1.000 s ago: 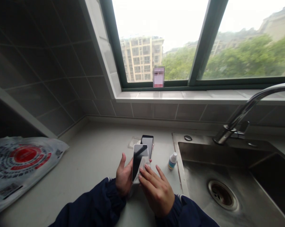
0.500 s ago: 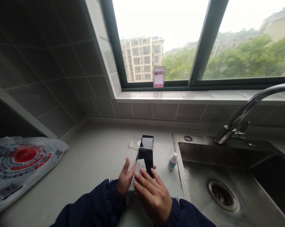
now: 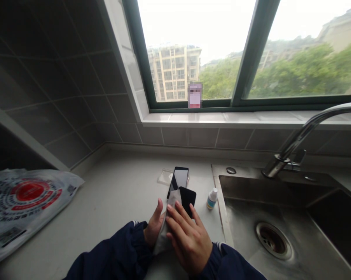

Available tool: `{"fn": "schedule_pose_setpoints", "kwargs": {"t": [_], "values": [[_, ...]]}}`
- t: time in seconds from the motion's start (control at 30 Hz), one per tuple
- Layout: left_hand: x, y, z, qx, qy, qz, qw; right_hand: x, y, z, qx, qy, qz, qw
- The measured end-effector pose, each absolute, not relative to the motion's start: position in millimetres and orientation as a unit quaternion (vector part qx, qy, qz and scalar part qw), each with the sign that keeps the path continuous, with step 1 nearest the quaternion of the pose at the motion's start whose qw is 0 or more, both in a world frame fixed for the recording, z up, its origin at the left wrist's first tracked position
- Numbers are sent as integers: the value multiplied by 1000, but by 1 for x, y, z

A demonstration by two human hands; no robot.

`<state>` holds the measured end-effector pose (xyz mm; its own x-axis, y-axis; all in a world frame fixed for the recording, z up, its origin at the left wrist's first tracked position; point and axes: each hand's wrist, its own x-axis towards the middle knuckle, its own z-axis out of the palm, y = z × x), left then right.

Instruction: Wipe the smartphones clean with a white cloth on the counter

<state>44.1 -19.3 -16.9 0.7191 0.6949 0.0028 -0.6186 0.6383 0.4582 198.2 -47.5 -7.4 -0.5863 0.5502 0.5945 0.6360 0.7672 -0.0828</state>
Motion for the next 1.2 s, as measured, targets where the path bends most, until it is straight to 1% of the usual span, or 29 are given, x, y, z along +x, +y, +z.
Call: {"fn": "schedule_pose_setpoints", "kwargs": {"t": [0.1,0.27,0.5,0.7,0.8,0.97,1.07,1.2], "values": [[44,-19,-18,236,75,342,906,200,-46,-8,-348,-881,-83,308],[46,-20,-17,295,94,368,877,204,-41,-8,-378,-864,-89,319],[45,-26,-13,438,206,368,794,210,-36,-9,-405,-846,-78,338],[43,-25,-10,532,221,321,752,218,-29,-8,-422,-831,-82,353],[44,-24,-8,541,226,328,741,216,-30,-9,-420,-835,-77,346],[46,-24,-13,533,234,383,717,206,-38,-12,-386,-863,-73,317],[45,-24,-17,515,243,386,726,204,-39,-11,-378,-869,-79,309],[45,-23,-11,535,220,383,720,207,-37,-11,-394,-860,-74,315]]}}
